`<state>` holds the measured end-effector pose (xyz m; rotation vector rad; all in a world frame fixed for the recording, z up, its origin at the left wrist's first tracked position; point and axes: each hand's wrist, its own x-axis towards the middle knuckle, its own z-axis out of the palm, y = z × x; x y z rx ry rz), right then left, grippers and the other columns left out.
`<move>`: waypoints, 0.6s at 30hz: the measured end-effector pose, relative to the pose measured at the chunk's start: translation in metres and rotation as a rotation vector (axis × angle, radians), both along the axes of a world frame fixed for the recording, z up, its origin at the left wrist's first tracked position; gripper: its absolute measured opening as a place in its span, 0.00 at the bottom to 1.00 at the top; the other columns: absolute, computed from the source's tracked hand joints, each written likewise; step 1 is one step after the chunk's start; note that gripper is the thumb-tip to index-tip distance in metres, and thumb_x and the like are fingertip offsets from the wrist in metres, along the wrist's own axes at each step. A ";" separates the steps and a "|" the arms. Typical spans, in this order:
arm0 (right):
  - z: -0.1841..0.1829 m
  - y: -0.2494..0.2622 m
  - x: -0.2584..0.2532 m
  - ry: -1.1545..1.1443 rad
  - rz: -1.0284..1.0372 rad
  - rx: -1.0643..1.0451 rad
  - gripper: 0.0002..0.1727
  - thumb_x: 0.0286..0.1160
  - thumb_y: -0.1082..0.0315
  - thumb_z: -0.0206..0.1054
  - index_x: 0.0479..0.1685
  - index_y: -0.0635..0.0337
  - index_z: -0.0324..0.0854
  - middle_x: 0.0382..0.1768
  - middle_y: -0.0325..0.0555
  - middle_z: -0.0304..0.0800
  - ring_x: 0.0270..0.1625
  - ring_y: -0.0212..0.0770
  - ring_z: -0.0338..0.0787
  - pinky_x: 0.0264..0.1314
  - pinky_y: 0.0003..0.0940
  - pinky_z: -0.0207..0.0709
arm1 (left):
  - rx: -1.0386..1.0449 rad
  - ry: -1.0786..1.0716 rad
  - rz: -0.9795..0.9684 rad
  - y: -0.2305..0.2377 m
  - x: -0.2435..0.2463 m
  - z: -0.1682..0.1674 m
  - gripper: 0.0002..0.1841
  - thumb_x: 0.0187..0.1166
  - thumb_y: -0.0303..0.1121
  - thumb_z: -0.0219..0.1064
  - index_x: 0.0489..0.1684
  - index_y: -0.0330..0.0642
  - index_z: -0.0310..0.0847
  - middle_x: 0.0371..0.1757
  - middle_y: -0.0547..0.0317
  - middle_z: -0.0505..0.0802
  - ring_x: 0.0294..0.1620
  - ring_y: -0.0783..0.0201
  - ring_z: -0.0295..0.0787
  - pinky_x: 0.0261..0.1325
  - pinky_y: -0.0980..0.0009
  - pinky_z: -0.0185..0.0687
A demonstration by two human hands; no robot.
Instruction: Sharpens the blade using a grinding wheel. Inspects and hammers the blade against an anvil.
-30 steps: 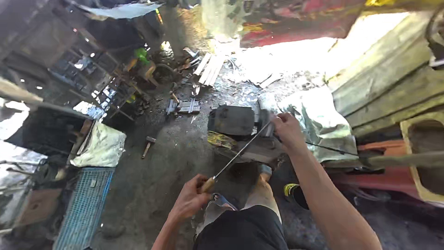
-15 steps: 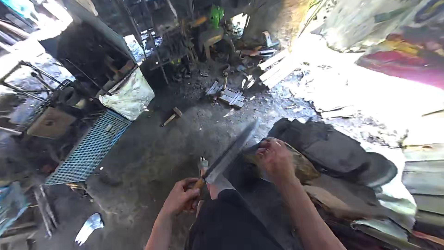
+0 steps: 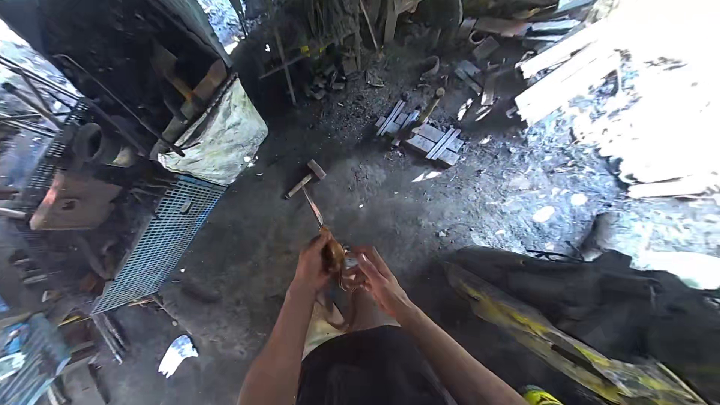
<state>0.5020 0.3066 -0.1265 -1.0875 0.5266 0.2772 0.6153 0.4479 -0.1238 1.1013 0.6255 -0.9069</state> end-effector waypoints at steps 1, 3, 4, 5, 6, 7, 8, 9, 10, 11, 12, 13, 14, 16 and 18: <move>-0.001 0.000 0.025 -0.024 -0.001 -0.102 0.35 0.87 0.45 0.61 0.84 0.57 0.64 0.68 0.52 0.84 0.55 0.47 0.93 0.50 0.44 0.93 | -0.019 0.003 -0.009 0.001 0.021 -0.008 0.18 0.94 0.44 0.51 0.61 0.38 0.76 0.37 0.50 0.90 0.20 0.66 0.81 0.19 0.73 0.76; -0.007 0.001 0.070 -0.057 0.037 -0.324 0.37 0.80 0.42 0.68 0.81 0.57 0.69 0.71 0.51 0.81 0.55 0.42 0.91 0.52 0.40 0.91 | -0.073 0.010 -0.029 0.003 0.059 -0.025 0.19 0.94 0.45 0.51 0.59 0.38 0.77 0.35 0.51 0.90 0.19 0.66 0.81 0.18 0.74 0.77; -0.010 0.003 0.091 -0.072 0.048 -0.417 0.38 0.76 0.41 0.71 0.79 0.57 0.71 0.72 0.53 0.79 0.54 0.41 0.90 0.51 0.39 0.90 | -0.097 0.013 -0.034 0.004 0.078 -0.032 0.19 0.93 0.45 0.52 0.58 0.38 0.78 0.36 0.51 0.90 0.20 0.67 0.82 0.18 0.75 0.78; -0.015 0.006 0.111 -0.092 0.048 -0.486 0.38 0.74 0.41 0.73 0.78 0.56 0.73 0.71 0.54 0.78 0.52 0.41 0.90 0.50 0.38 0.90 | -0.111 0.013 -0.040 0.004 0.095 -0.041 0.18 0.92 0.44 0.54 0.58 0.37 0.79 0.37 0.50 0.91 0.22 0.66 0.84 0.21 0.74 0.79; -0.019 0.011 0.130 -0.108 0.047 -0.529 0.37 0.73 0.42 0.74 0.76 0.56 0.75 0.69 0.55 0.78 0.50 0.40 0.90 0.48 0.38 0.90 | -0.116 0.011 -0.048 0.004 0.113 -0.051 0.18 0.91 0.44 0.57 0.56 0.37 0.81 0.37 0.51 0.91 0.25 0.66 0.85 0.25 0.73 0.81; -0.025 0.015 0.148 -0.113 0.047 -0.563 0.36 0.73 0.42 0.74 0.75 0.56 0.76 0.68 0.55 0.78 0.47 0.39 0.89 0.46 0.37 0.90 | -0.113 0.009 -0.051 0.004 0.130 -0.060 0.17 0.90 0.43 0.59 0.54 0.36 0.83 0.36 0.52 0.91 0.27 0.66 0.85 0.29 0.72 0.84; -0.032 0.020 0.166 -0.101 0.042 -0.602 0.36 0.73 0.42 0.74 0.74 0.56 0.77 0.67 0.55 0.78 0.45 0.39 0.89 0.45 0.37 0.90 | -0.109 0.014 -0.058 0.002 0.148 -0.067 0.16 0.89 0.42 0.61 0.53 0.37 0.84 0.36 0.52 0.91 0.29 0.66 0.86 0.33 0.70 0.85; -0.040 0.025 0.183 -0.084 0.032 -0.652 0.36 0.72 0.42 0.74 0.73 0.56 0.77 0.66 0.56 0.79 0.44 0.40 0.89 0.45 0.38 0.90 | -0.107 0.025 -0.079 0.001 0.164 -0.075 0.16 0.88 0.42 0.61 0.54 0.37 0.84 0.36 0.52 0.91 0.30 0.65 0.87 0.36 0.70 0.87; -0.048 0.029 0.199 -0.069 0.017 -0.707 0.36 0.73 0.41 0.73 0.72 0.57 0.77 0.65 0.56 0.79 0.44 0.41 0.88 0.45 0.40 0.89 | -0.113 0.035 -0.112 -0.001 0.180 -0.084 0.16 0.89 0.42 0.60 0.53 0.38 0.84 0.34 0.54 0.90 0.29 0.67 0.86 0.35 0.71 0.86; -0.056 0.033 0.213 -0.044 0.001 -0.756 0.35 0.73 0.41 0.73 0.71 0.58 0.77 0.63 0.56 0.80 0.46 0.43 0.88 0.47 0.42 0.88 | -0.129 0.042 -0.158 -0.001 0.195 -0.093 0.16 0.90 0.43 0.59 0.51 0.39 0.84 0.32 0.57 0.88 0.27 0.68 0.84 0.33 0.72 0.85; -0.065 0.034 0.229 -0.011 -0.014 -0.800 0.35 0.74 0.41 0.72 0.70 0.57 0.78 0.63 0.55 0.81 0.47 0.43 0.88 0.49 0.44 0.88 | -0.150 0.040 -0.213 -0.003 0.213 -0.104 0.16 0.91 0.44 0.57 0.50 0.40 0.83 0.31 0.58 0.87 0.26 0.69 0.83 0.33 0.72 0.84; -0.076 0.033 0.248 0.012 -0.047 -0.842 0.34 0.74 0.41 0.72 0.69 0.57 0.79 0.62 0.54 0.83 0.46 0.43 0.88 0.48 0.44 0.88 | -0.166 0.028 -0.263 -0.008 0.235 -0.117 0.16 0.91 0.44 0.56 0.49 0.40 0.83 0.30 0.58 0.87 0.26 0.69 0.83 0.33 0.72 0.85; -0.088 0.033 0.265 0.029 -0.085 -0.875 0.33 0.75 0.42 0.72 0.68 0.57 0.80 0.61 0.54 0.84 0.45 0.44 0.89 0.47 0.44 0.88 | -0.171 0.023 -0.310 -0.013 0.254 -0.130 0.16 0.91 0.43 0.56 0.48 0.39 0.83 0.29 0.58 0.87 0.26 0.69 0.83 0.34 0.72 0.85; -0.116 0.040 0.290 0.052 -0.151 -0.933 0.31 0.75 0.44 0.72 0.68 0.57 0.81 0.60 0.56 0.84 0.50 0.47 0.89 0.51 0.46 0.88 | -0.167 0.026 -0.377 -0.016 0.283 -0.155 0.16 0.91 0.43 0.57 0.46 0.40 0.83 0.29 0.59 0.87 0.26 0.70 0.83 0.34 0.73 0.86; -0.147 0.046 0.316 0.061 -0.209 -0.986 0.30 0.76 0.46 0.72 0.73 0.54 0.80 0.62 0.55 0.83 0.59 0.49 0.87 0.58 0.48 0.87 | -0.172 0.024 -0.442 -0.019 0.312 -0.181 0.16 0.90 0.44 0.58 0.47 0.40 0.85 0.32 0.57 0.90 0.30 0.68 0.87 0.37 0.72 0.87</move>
